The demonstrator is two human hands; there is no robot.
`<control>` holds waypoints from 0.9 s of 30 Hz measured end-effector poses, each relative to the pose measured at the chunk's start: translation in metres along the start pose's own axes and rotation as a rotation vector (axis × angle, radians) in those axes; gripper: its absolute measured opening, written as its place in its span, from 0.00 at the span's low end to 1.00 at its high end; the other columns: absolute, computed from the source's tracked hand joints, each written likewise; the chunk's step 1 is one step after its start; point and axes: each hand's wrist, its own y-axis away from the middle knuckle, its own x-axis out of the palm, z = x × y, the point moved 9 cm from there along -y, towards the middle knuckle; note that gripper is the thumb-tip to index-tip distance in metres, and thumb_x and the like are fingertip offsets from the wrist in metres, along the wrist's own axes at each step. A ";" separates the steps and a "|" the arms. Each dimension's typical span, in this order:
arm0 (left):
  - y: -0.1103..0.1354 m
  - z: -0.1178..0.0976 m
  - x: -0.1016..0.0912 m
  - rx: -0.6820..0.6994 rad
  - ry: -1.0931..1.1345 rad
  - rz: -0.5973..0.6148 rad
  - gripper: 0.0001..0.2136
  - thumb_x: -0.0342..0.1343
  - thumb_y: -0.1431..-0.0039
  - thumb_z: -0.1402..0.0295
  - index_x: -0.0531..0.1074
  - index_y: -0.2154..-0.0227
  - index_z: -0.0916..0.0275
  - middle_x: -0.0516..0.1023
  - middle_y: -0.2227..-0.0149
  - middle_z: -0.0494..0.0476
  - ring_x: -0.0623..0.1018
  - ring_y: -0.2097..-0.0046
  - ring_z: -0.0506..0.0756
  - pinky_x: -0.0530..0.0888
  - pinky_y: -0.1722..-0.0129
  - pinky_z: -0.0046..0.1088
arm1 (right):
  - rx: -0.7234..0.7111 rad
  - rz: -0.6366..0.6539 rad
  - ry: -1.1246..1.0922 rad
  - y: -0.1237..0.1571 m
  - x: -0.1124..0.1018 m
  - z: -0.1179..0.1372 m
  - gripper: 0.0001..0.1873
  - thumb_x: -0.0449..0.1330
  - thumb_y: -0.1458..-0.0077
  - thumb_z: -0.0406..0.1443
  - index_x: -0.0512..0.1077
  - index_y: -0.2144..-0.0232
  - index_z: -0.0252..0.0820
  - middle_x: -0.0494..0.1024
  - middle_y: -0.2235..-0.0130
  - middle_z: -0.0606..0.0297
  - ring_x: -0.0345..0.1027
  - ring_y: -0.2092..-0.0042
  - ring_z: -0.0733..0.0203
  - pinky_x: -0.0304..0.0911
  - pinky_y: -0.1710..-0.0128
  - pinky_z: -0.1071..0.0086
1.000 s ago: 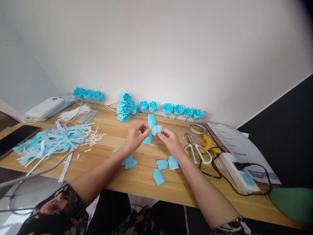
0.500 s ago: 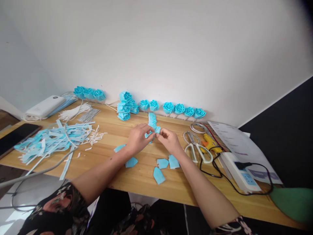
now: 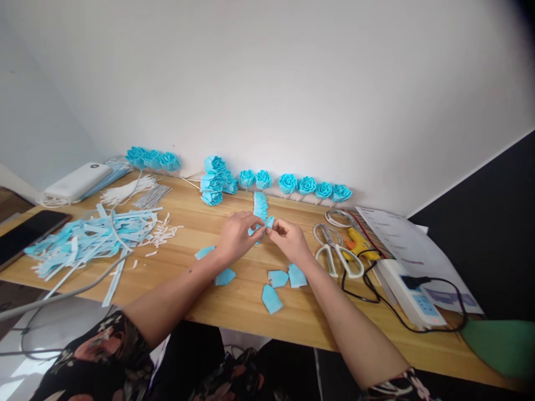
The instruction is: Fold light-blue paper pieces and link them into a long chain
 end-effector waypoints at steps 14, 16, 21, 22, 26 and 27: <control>-0.001 -0.001 0.001 -0.004 0.070 0.010 0.05 0.54 0.45 0.74 0.74 0.73 0.62 0.75 0.75 0.50 0.71 0.71 0.50 0.62 0.68 0.27 | -0.003 0.010 -0.013 0.000 0.001 -0.001 0.14 0.57 0.48 0.40 0.60 0.80 0.42 0.60 0.78 0.72 0.54 0.74 0.67 0.51 0.73 0.73; -0.001 -0.001 0.001 -0.010 0.078 0.018 0.05 0.54 0.45 0.73 0.75 0.72 0.62 0.75 0.75 0.50 0.71 0.71 0.50 0.62 0.68 0.27 | -0.004 0.009 -0.015 0.000 0.001 -0.001 0.13 0.58 0.49 0.40 0.60 0.80 0.42 0.60 0.78 0.72 0.54 0.74 0.67 0.51 0.73 0.73; -0.002 0.004 0.002 -0.058 0.101 0.021 0.05 0.53 0.46 0.72 0.75 0.72 0.62 0.74 0.75 0.50 0.71 0.71 0.50 0.63 0.69 0.26 | -0.006 0.029 -0.021 0.000 0.002 0.000 0.14 0.57 0.48 0.40 0.60 0.80 0.42 0.60 0.78 0.72 0.54 0.74 0.67 0.50 0.73 0.73; -0.003 0.008 0.001 -0.084 0.115 0.019 0.06 0.53 0.46 0.71 0.75 0.72 0.62 0.75 0.75 0.51 0.71 0.72 0.50 0.63 0.69 0.26 | -0.003 0.032 -0.023 0.000 0.002 0.000 0.14 0.57 0.48 0.41 0.60 0.80 0.42 0.60 0.79 0.72 0.54 0.74 0.67 0.50 0.73 0.72; -0.012 0.030 -0.018 -0.210 0.142 -0.019 0.08 0.50 0.46 0.68 0.74 0.73 0.63 0.76 0.74 0.52 0.71 0.72 0.51 0.64 0.71 0.25 | 0.030 0.015 -0.083 -0.002 -0.002 -0.009 0.15 0.57 0.48 0.43 0.61 0.79 0.42 0.60 0.79 0.72 0.54 0.74 0.66 0.50 0.73 0.72; -0.014 0.036 -0.028 -0.237 0.130 -0.033 0.09 0.50 0.46 0.68 0.74 0.73 0.63 0.76 0.73 0.53 0.72 0.71 0.51 0.65 0.71 0.25 | 0.042 0.011 -0.115 -0.002 -0.002 -0.012 0.14 0.57 0.48 0.43 0.62 0.79 0.42 0.61 0.78 0.72 0.55 0.74 0.66 0.51 0.73 0.72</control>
